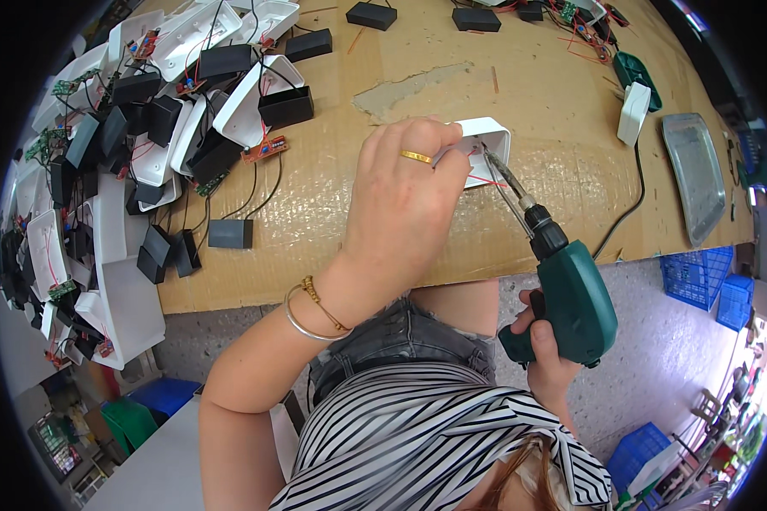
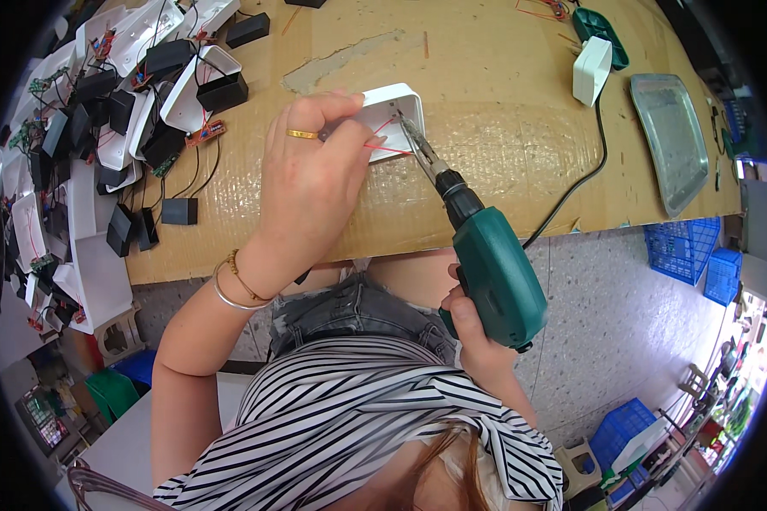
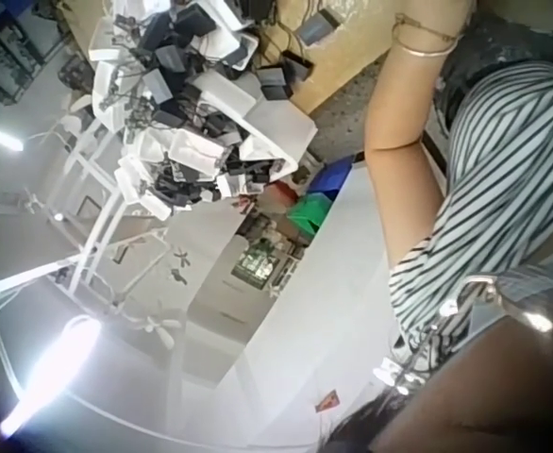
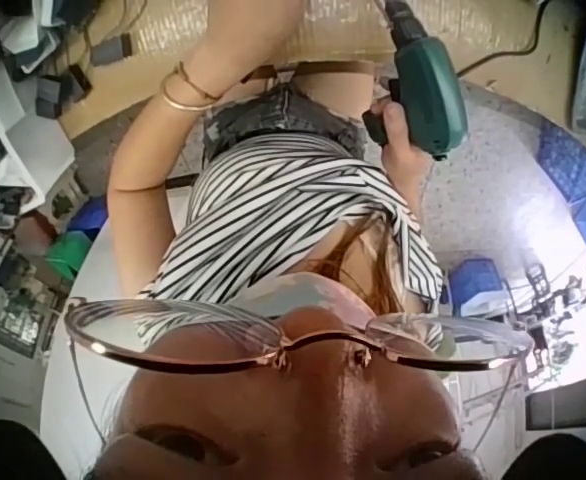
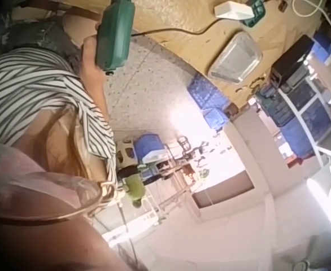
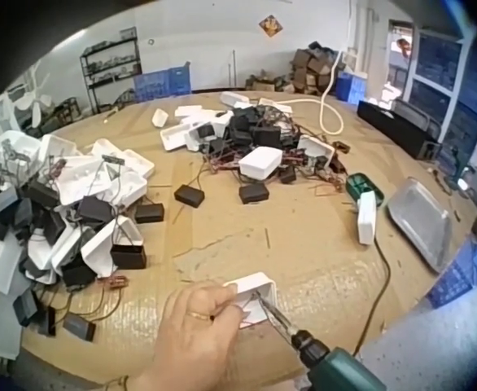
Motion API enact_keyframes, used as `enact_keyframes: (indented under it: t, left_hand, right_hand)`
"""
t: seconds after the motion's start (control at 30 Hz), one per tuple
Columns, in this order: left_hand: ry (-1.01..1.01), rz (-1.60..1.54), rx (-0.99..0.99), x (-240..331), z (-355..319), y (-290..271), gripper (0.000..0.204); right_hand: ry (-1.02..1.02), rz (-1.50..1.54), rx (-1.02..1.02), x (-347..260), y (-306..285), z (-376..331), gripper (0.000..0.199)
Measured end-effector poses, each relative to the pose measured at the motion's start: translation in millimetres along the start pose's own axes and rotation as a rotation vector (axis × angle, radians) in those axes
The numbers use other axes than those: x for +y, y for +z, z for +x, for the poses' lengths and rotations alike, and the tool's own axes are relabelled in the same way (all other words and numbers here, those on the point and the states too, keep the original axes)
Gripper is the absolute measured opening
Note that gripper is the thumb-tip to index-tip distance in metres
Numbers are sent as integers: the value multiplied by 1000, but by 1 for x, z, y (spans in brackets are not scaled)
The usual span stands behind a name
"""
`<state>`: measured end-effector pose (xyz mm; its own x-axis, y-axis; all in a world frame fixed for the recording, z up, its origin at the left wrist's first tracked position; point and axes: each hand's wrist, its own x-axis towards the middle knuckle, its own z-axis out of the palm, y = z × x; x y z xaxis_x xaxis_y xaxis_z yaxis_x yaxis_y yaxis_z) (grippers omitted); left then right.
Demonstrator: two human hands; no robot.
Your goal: Manually assembling electronic components into small plastic boxes using a soldering iron.
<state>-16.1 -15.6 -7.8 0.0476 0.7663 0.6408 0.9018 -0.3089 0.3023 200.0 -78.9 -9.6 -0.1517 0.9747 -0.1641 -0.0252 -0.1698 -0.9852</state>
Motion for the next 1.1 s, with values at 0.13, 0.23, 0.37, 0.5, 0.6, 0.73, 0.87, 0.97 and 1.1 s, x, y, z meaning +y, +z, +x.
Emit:
enact_keyframes:
  t: [0.13, 0.23, 0.37, 0.5, 0.6, 0.73, 0.87, 0.97, 1.1]
  left_hand:
    - [4, -2, -5, -1, 0, 0, 12]
    - [13, 8, -14, -1, 0, 0, 12]
    - [11, 17, -17, -1, 0, -1, 11]
    - [8, 18, -12, -1, 0, 0, 11]
    - [10, 12, -7, -2, 0, 0, 10]
    - [16, 15, 8, -2, 0, 0, 10]
    - [12, 6, 8, -2, 0, 1, 10]
    - [13, 15, 26, -2, 0, 1, 10]
    - [19, 21, 16, -2, 1, 1, 11]
  right_hand:
    - [4, -10, -6, 0, -1, -1, 53]
    - [1, -9, -6, 0, 0, -1, 53]
    - [6, -3, 8, 0, 1, -1, 54]
    - [11, -6, 2, -2, 2, 0, 54]
    - [11, -12, 4, -2, 2, -1, 53]
    - [-1, -4, 14, -3, 3, 0, 53]
    - [-20, -11, 16, 0, 2, 0, 53]
    - [-23, -21, 9, -1, 1, 1, 53]
    - [8, -38, 5, -3, 2, 0, 54]
